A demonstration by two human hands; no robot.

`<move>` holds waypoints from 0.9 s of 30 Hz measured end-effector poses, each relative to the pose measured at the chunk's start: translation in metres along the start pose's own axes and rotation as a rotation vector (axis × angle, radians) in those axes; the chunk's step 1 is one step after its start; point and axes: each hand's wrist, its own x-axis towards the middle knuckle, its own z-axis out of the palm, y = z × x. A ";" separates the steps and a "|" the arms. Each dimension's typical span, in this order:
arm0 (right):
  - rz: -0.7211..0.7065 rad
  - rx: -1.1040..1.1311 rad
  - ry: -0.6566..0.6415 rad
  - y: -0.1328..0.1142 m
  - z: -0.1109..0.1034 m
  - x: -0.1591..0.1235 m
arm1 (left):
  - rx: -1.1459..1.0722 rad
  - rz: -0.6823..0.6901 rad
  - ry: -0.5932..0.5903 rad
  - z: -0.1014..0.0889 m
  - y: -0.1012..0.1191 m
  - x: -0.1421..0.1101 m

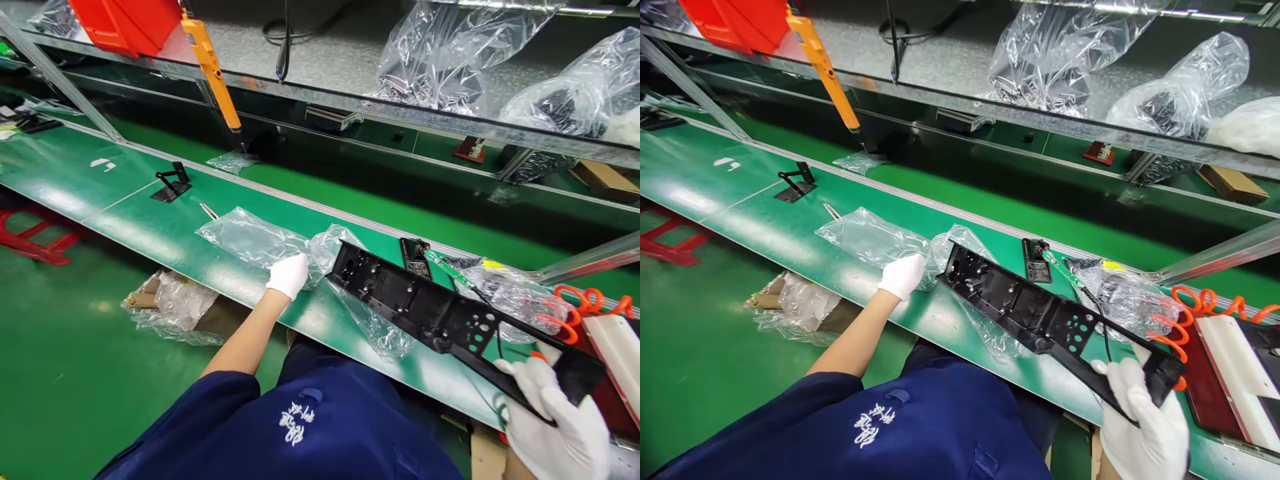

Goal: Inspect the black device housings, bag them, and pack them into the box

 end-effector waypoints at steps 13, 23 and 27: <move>0.027 0.103 -0.102 0.023 0.017 0.010 | -0.077 0.339 0.246 -0.008 0.008 -0.030; 0.042 0.105 -0.179 0.035 0.037 -0.010 | -0.340 0.354 0.475 0.000 0.042 -0.027; 0.062 0.156 -0.196 0.038 0.049 -0.016 | -0.388 0.657 0.499 0.008 0.066 -0.049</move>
